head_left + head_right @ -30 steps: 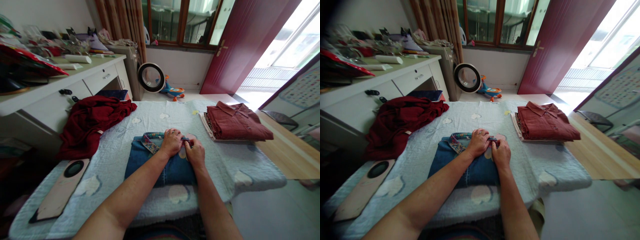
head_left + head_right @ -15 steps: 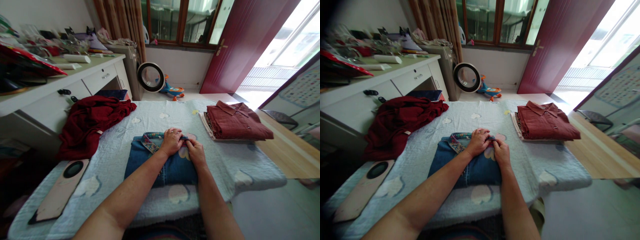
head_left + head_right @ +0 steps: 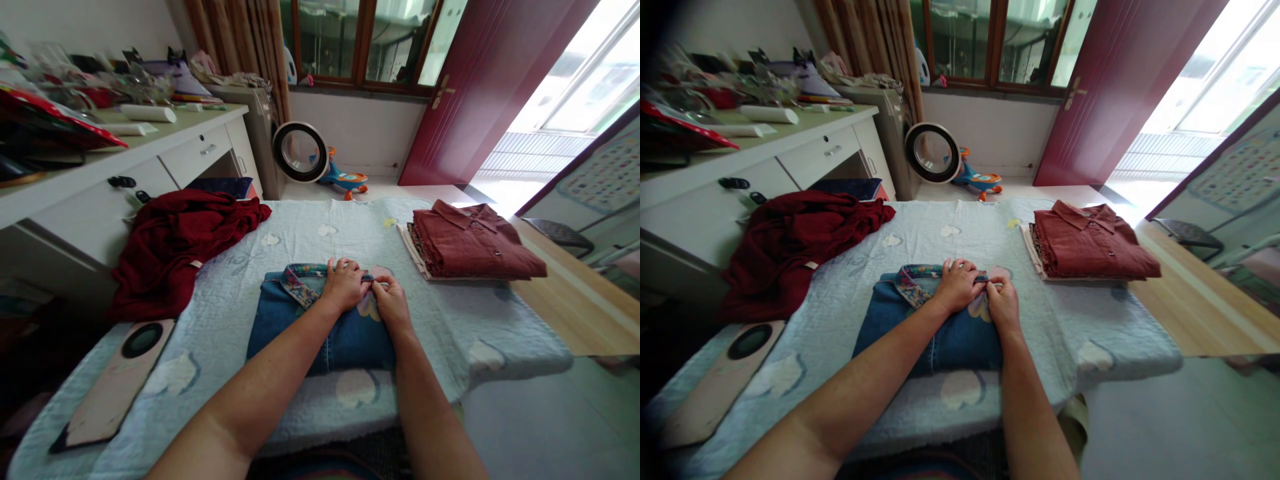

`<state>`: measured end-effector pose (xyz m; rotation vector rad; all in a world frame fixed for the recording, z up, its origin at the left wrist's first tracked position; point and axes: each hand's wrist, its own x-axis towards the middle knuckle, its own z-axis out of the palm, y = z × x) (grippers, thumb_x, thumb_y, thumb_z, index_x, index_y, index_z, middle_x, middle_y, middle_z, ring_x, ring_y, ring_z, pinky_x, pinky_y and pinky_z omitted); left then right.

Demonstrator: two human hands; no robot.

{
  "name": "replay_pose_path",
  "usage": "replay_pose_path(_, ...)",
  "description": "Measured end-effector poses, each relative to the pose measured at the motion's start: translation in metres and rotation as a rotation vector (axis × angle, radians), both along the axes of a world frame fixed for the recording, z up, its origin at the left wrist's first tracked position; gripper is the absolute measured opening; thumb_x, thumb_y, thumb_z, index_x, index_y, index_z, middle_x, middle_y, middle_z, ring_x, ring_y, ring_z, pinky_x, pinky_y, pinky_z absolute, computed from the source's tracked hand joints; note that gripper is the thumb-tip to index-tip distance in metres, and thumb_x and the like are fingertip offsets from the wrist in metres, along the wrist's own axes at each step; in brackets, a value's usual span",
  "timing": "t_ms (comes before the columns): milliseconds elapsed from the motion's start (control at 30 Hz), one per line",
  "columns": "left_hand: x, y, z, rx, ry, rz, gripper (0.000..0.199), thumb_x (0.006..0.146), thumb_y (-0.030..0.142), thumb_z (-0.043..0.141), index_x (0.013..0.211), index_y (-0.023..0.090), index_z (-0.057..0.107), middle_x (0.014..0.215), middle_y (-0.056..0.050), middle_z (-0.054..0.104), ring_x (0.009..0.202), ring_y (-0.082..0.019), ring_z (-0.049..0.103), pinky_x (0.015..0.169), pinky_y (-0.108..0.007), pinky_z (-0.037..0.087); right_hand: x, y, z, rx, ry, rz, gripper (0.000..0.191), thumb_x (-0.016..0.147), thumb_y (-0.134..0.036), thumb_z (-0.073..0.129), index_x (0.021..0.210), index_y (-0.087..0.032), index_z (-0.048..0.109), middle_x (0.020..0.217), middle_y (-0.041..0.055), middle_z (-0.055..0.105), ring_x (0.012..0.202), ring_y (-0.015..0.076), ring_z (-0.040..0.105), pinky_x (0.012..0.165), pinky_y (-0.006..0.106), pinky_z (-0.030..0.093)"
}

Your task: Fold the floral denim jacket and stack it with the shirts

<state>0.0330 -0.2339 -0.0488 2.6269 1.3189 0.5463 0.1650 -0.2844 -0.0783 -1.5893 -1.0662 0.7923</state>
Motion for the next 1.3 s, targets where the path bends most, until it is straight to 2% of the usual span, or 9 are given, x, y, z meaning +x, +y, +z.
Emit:
replay_pose_path(133,0.002,-0.004,0.002,0.077,0.037,0.091,0.036,0.087,0.047,0.060,0.112,0.021,0.061,0.123,-0.011,0.058,0.126,-0.032,0.040,0.112,-0.060,0.020,-0.001,0.000,-0.001,-0.045,-0.326,-0.115,0.020,0.077,-0.039,0.055,0.086,-0.021,0.058,0.060,0.0009,0.064,0.055,0.0193,0.057,0.055,0.028,0.038)
replay_pose_path(233,-0.001,-0.007,0.008,0.149,0.027,0.088,0.047,0.082,0.047,0.067,0.117,0.019,0.056,0.131,-0.012,0.052,0.128,-0.031,0.038,0.113,-0.054,0.022,-0.002,-0.001,0.002,-0.048,-0.505,-0.119,0.012,0.076,-0.031,0.053,0.079,-0.021,0.058,0.068,0.0026,0.065,0.063,0.0191,0.058,0.060,0.028,0.037)
replay_pose_path(433,-0.009,-0.013,0.013,0.160,0.090,-0.136,0.017,0.092,0.029,0.053,0.104,0.020,0.062,0.115,-0.007,0.062,0.111,-0.024,0.050,0.095,-0.040,0.041,-0.002,-0.001,0.004,-0.070,-0.559,-0.091,0.014,0.078,-0.022,0.047,0.080,-0.020,0.060,0.073,0.0033,0.065,0.067,0.0181,0.057,0.065,0.028,0.038)
replay_pose_path(567,-0.009,-0.016,0.009,0.137,0.132,-0.127,0.021,0.096,0.022,0.043,0.101,0.019,0.063,0.110,-0.007,0.065,0.109,-0.023,0.051,0.089,-0.038,0.043,0.000,0.001,-0.001,-0.067,-0.583,-0.113,0.019,0.079,-0.021,0.047,0.087,-0.018,0.065,0.077,0.0061,0.065,0.072,0.0202,0.058,0.071,0.030,0.043)
replay_pose_path(700,-0.008,-0.017,0.010,0.132,0.099,-0.091,0.024,0.095,0.021,0.043,0.111,0.020,0.060,0.110,-0.007,0.065,0.107,-0.023,0.053,0.091,-0.037,0.043,0.003,0.006,-0.007,0.137,-0.526,-0.054,0.030,0.084,-0.023,0.044,0.103,-0.016,0.067,0.101,0.0110,0.065,0.093,0.0212,0.060,0.088,0.034,0.045)
replay_pose_path(800,-0.008,-0.015,0.007,0.127,0.064,-0.034,0.030,0.095,0.025,0.045,0.121,0.018,0.056,0.121,-0.009,0.063,0.115,-0.023,0.051,0.098,-0.038,0.041,0.005,0.010,-0.010,0.229,-0.479,0.026,0.031,0.088,-0.024,0.041,0.102,-0.019,0.068,0.110,0.0102,0.063,0.105,0.0201,0.057,0.096,0.034,0.043)
replay_pose_path(967,-0.006,-0.014,-0.005,0.062,0.107,0.048,0.051,0.094,0.049,0.043,0.136,0.021,0.048,0.149,-0.008,0.045,0.137,-0.027,0.036,0.112,-0.047,0.029,0.009,0.019,-0.014,0.151,-0.544,0.048,0.024,0.089,-0.027,0.043,0.093,-0.020,0.066,0.106,0.0101,0.061,0.105,0.0210,0.055,0.096,0.033,0.043)
replay_pose_path(1167,-0.003,-0.013,-0.005,-0.007,0.156,0.106,0.058,0.093,0.049,0.039,0.142,0.018,0.044,0.153,-0.009,0.040,0.142,-0.028,0.031,0.116,-0.052,0.019,0.014,0.026,-0.015,0.095,-0.629,0.005,0.010,0.080,-0.023,0.049,0.071,-0.022,0.055,0.088,0.0075,0.059,0.094,0.0224,0.054,0.089,0.035,0.044)
replay_pose_path(1300,-0.003,-0.012,-0.001,-0.043,0.163,0.144,0.061,0.091,0.048,0.041,0.143,0.016,0.042,0.152,-0.010,0.041,0.141,-0.029,0.033,0.117,-0.053,0.017,0.011,0.026,-0.013,0.061,-0.661,-0.059,0.011,0.079,-0.021,0.047,0.072,-0.022,0.054,0.084,0.0072,0.060,0.087,0.0218,0.054,0.083,0.033,0.043)
